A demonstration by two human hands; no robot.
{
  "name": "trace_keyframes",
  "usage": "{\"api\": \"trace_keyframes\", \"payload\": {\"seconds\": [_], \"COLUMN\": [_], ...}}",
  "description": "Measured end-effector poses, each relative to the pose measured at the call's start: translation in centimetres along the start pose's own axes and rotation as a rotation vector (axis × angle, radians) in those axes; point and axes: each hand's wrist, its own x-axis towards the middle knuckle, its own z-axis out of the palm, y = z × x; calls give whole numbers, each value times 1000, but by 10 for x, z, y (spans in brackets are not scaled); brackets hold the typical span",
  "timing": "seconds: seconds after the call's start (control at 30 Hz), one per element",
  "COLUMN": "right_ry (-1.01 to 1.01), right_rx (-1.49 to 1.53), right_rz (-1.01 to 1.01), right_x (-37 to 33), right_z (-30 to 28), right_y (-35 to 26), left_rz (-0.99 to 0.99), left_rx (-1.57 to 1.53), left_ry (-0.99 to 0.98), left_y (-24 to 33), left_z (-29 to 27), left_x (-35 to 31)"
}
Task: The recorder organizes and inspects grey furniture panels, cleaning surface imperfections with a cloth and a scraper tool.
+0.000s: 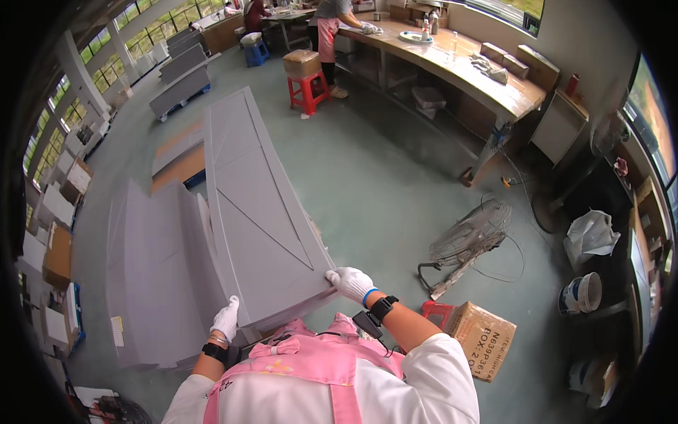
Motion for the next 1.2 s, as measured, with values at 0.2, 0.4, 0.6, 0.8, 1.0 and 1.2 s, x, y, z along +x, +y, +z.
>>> {"api": "trace_keyframes", "payload": {"seconds": [0.2,0.4,0.6,0.8,1.0,1.2], "right_ry": [-76,-79,-51,-94,-43,-18], "right_rx": [-105,-109,-66,-11,-51,-11], "right_rz": [69,60,12,58,19,37], "right_x": [6,1,5,3,4,1], "right_z": [0,-1,-1,-1,4,4], "right_y": [0,-10,3,-5,1,-3], "left_rz": [-33,92,107,246,219,211], "left_rx": [-80,-144,-128,-108,-443,-382], "left_ry": [-75,7,56,29,-141,-133], "left_y": [10,-14,-9,-8,-14,7], "left_z": [-14,-1,5,-3,1,-8], "left_x": [-11,-1,4,-4,9,8]}}
